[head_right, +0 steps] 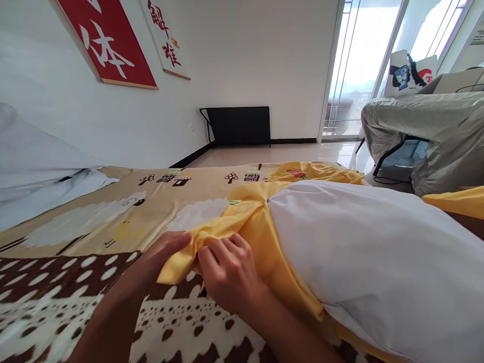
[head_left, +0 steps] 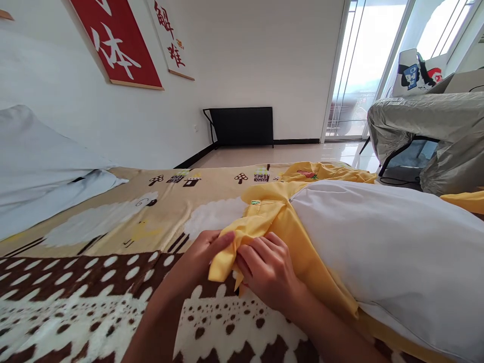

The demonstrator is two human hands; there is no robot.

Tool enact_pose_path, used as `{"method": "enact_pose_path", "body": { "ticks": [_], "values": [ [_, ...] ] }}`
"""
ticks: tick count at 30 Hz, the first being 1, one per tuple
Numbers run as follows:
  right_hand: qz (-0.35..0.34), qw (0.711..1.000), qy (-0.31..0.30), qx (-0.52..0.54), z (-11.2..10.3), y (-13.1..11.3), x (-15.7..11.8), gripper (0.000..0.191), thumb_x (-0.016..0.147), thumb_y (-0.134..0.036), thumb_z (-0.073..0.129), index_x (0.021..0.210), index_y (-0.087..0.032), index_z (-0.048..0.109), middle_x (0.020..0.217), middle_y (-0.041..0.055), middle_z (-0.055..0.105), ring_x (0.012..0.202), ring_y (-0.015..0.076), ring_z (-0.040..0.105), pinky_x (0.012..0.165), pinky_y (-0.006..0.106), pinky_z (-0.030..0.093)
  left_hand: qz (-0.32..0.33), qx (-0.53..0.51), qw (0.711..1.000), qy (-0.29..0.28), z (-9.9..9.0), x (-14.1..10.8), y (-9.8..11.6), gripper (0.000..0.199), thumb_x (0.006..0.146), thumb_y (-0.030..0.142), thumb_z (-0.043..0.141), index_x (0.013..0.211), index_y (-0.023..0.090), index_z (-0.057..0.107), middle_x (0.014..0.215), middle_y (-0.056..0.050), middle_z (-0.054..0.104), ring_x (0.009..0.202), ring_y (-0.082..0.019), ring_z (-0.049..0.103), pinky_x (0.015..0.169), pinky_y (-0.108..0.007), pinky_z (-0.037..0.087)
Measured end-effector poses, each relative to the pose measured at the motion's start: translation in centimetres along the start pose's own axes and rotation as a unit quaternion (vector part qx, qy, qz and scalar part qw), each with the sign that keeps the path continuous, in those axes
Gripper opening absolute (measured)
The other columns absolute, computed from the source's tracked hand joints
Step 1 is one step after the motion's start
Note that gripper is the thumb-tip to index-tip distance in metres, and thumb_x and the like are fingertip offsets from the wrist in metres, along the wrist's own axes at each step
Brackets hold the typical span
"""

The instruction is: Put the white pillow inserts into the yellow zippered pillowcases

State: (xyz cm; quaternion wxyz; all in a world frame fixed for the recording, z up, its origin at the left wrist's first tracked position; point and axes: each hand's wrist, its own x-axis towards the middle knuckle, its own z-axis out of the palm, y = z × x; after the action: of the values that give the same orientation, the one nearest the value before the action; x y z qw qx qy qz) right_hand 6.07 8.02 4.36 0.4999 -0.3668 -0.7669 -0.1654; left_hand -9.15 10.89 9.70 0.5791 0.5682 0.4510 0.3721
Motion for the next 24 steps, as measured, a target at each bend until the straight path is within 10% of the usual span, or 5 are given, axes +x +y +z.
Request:
{"method": "enact_pose_path", "body": {
  "ticks": [9,14,17,21,24],
  "values": [
    [0.012,0.998,-0.043,0.051,0.8,-1.1,-0.3,0.017,0.092,-0.016,0.043,0.091,-0.016,0.061,0.069,0.0002,0.059,0.063,0.0117,0.052,0.062,0.028,0.036,0.034,0.171,0.983,0.052,-0.6,-0.4,0.3,0.032,0.062,0.040,0.068,0.055,0.013,0.052,0.051,0.004,0.040,0.048,-0.007,0.034,0.041,-0.018,0.027],
    [0.062,0.996,-0.042,0.045,-2.2,-0.8,1.3,0.019,0.091,-0.022,0.044,0.098,-0.018,0.061,0.083,0.0039,0.065,0.076,0.0140,0.058,0.071,0.028,0.041,0.033,-0.056,0.977,0.201,-3.2,1.6,-0.7,0.015,0.058,0.023,0.071,0.058,0.013,0.059,0.055,0.001,0.053,0.050,-0.010,0.046,0.042,-0.017,0.035],
    [0.202,0.973,-0.043,-0.101,-6.1,0.6,1.9,0.021,0.091,-0.030,0.044,0.095,-0.019,0.061,0.090,0.0074,0.065,0.081,0.0184,0.060,0.069,0.029,0.042,0.017,-0.176,0.963,0.203,-4.4,3.1,-1.3,0.004,0.062,0.017,0.063,0.065,0.015,0.064,0.067,-0.001,0.060,0.056,-0.012,0.052,0.046,-0.020,0.043],
    [0.388,0.854,-0.246,-0.244,-10.0,2.6,1.4,0.033,0.089,-0.045,0.043,0.078,-0.019,0.060,0.081,0.0090,0.065,0.073,0.0222,0.061,0.062,0.030,0.038,-0.013,-0.271,0.950,0.157,-5.0,4.1,-2.0,0.014,0.066,0.010,0.054,0.073,0.015,0.065,0.071,-0.002,0.062,0.057,-0.013,0.056,0.051,-0.026,0.049],
    [0.369,0.835,-0.380,-0.149,-9.5,3.4,-0.1,0.035,0.086,-0.045,0.049,0.066,-0.017,0.056,0.081,0.0103,0.065,0.078,0.0234,0.060,0.064,0.031,0.038,-0.009,-0.309,0.944,0.118,-4.3,3.5,-1.7,0.018,0.068,0.006,0.050,0.076,0.013,0.064,0.074,-0.005,0.064,0.061,-0.015,0.059,0.056,-0.028,0.051]
  ]
}}
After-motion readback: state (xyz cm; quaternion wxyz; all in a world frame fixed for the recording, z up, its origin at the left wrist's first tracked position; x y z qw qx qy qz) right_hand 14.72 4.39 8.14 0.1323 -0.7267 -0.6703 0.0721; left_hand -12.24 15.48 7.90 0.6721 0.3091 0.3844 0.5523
